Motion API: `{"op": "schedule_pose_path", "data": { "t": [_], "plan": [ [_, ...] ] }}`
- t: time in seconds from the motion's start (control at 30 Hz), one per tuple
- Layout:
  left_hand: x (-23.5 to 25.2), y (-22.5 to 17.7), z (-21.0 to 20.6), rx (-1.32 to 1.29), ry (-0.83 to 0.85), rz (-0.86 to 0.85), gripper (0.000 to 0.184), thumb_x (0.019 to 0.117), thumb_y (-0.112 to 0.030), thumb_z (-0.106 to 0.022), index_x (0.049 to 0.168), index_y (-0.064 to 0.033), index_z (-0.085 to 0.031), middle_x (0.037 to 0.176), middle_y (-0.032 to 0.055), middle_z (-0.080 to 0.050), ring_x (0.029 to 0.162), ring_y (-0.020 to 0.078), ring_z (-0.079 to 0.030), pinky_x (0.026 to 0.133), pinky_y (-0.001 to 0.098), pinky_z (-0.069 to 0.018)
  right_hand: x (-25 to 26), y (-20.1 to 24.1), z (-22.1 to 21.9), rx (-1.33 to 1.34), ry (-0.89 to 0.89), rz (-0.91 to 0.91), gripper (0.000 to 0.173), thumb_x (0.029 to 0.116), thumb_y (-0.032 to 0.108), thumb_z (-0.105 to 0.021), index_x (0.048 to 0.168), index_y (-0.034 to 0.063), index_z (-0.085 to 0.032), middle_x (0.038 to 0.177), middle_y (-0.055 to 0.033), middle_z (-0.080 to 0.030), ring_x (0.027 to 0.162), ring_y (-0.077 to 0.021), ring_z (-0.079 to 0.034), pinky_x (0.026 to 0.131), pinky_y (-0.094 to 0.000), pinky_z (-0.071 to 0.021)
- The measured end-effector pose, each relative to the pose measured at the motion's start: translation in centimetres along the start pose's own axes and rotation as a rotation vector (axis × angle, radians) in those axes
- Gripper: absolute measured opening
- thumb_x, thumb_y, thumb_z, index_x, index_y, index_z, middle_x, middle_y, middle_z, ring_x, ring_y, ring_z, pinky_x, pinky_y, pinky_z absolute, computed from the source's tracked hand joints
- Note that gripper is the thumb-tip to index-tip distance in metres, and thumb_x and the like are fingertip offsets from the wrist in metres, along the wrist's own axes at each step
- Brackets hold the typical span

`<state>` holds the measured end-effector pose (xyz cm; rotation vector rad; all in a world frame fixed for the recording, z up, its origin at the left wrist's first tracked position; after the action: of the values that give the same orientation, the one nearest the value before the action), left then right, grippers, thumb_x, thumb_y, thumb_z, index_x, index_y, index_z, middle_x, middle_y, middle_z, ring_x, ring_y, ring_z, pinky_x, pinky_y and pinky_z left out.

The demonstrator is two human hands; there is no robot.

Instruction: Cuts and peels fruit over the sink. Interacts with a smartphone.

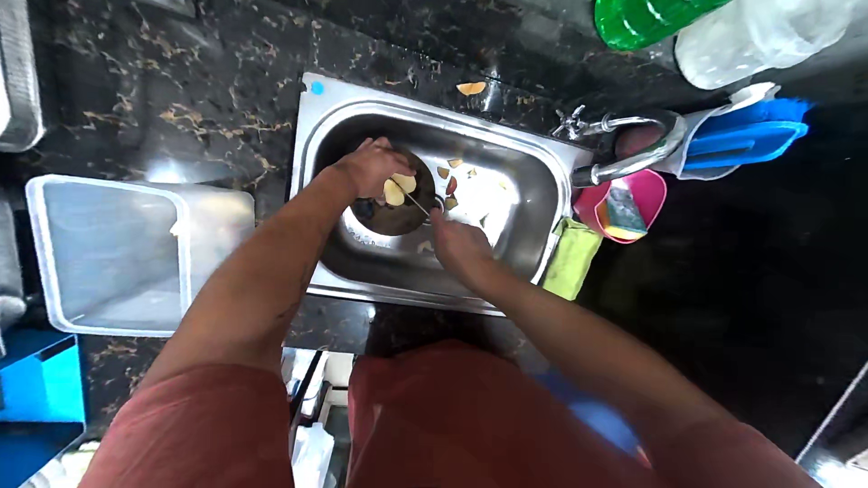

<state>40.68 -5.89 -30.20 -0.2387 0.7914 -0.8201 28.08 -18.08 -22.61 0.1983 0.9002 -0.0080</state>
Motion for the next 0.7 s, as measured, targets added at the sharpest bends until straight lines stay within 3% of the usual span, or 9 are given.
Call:
{"op": "schedule_pose_path", "data": {
  "t": [0.1, 0.23, 0.4, 0.5, 0.57, 0.63, 0.7],
  "plan": [
    [-0.3, 0.1, 0.1, -0.012, -0.006, 0.002, 0.085, 0.064, -0.011, -0.094, 0.14, -0.0329, -0.064, 0.143, -0.0059, -0.06, 0.137, 0.0318, -0.046, 0.115, 0.0581, -0.0326, -0.3, 1.6, 0.9, -0.016, 0.025, -0.014, 0.03, 0.103, 0.016, -0.054, 0.132, 0.0131, -0.05, 0.087, -0.0158, -0.071, 0.08, -0.0386, -0.073, 0.063, -0.0548, -0.0571],
    [-0.3, 0.3, 0.0, 0.025, -0.008, -0.012, 0.084, 0.0656, -0.014, -0.094, 0.141, -0.0345, -0.062, 0.143, -0.0077, -0.059, 0.136, 0.0303, -0.046, 0.115, 0.0564, -0.0322, 1.2, 3.5, 1.9, -0.07, 0.097, -0.053, 0.044, 0.097, 0.009, -0.059, 0.139, 0.0133, -0.047, 0.096, -0.0173, -0.071, 0.089, -0.0399, -0.073, 0.069, -0.0573, -0.0577],
    [-0.4, 0.3, -0.4, 0.073, -0.054, -0.044, 0.087, 0.0648, -0.015, -0.094, 0.142, -0.0384, -0.061, 0.143, -0.0089, -0.059, 0.136, 0.0302, -0.046, 0.113, 0.0543, -0.0345, 5.5, 3.1, -1.5, -0.012, -0.018, -0.044, 0.036, 0.1032, 0.013, -0.05, 0.139, 0.0172, -0.05, 0.094, -0.0172, -0.072, 0.087, -0.0405, -0.073, 0.067, -0.0583, -0.0577],
    [0.0, -0.4, -0.7, 0.151, -0.044, -0.052, 0.096, 0.0622, -0.014, -0.094, 0.147, -0.037, -0.055, 0.148, -0.0082, -0.054, 0.14, 0.0324, -0.042, 0.115, 0.0542, -0.0319, 7.4, 1.2, -4.9, -0.038, -0.012, -0.048, 0.049, 0.1016, 0.01, -0.052, 0.148, 0.0201, -0.042, 0.096, -0.0188, -0.071, 0.087, -0.0422, -0.072, 0.066, -0.0584, -0.0576],
    [0.0, -0.3, -0.7, 0.164, -0.058, -0.031, 0.101, 0.0605, -0.015, -0.095, 0.149, -0.0373, -0.052, 0.153, -0.0084, -0.05, 0.143, 0.0329, -0.038, 0.117, 0.0557, -0.028, 7.4, -0.1, -5.7, -0.032, -0.005, -0.048, 0.046, 0.1031, 0.012, -0.052, 0.147, 0.0204, -0.043, 0.098, -0.0193, -0.071, 0.088, -0.0427, -0.072, 0.069, -0.0587, -0.058],
    [-0.6, -0.1, -1.1, 0.116, -0.084, 0.012, 0.109, 0.0588, -0.016, -0.096, 0.154, -0.0351, -0.046, 0.16, -0.0035, -0.043, 0.148, 0.0352, -0.033, 0.12, 0.0593, -0.022, 5.3, -1.8, -5.9, -0.002, -0.003, -0.023, 0.041, 0.1031, 0.015, -0.055, 0.143, 0.0162, -0.046, 0.097, -0.0212, -0.071, 0.085, -0.0445, -0.071, 0.067, -0.061, -0.0576],
    [-1.3, 0.8, -1.2, 0.016, -0.15, 0.112, 0.119, 0.0575, -0.02, -0.097, 0.159, -0.0272, -0.036, 0.164, 0.0068, -0.036, 0.149, 0.0389, -0.031, 0.12, 0.0628, -0.0232, 2.7, -4.1, -5.4, -0.034, 0.047, -0.026, 0.037, 0.1075, 0.022, -0.046, 0.143, 0.0149, -0.046, 0.1, -0.0207, -0.071, 0.09, -0.0439, -0.072, 0.074, -0.0616, -0.0574]
  ]
}}
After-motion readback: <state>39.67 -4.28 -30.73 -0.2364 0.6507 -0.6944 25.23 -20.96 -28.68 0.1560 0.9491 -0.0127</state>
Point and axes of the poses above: each hand's wrist, its own x-axis towards the middle knuckle, its own z-axis out of the back of the hand, y = z × x, the point moved 8 cm from there along x, towards the middle knuckle
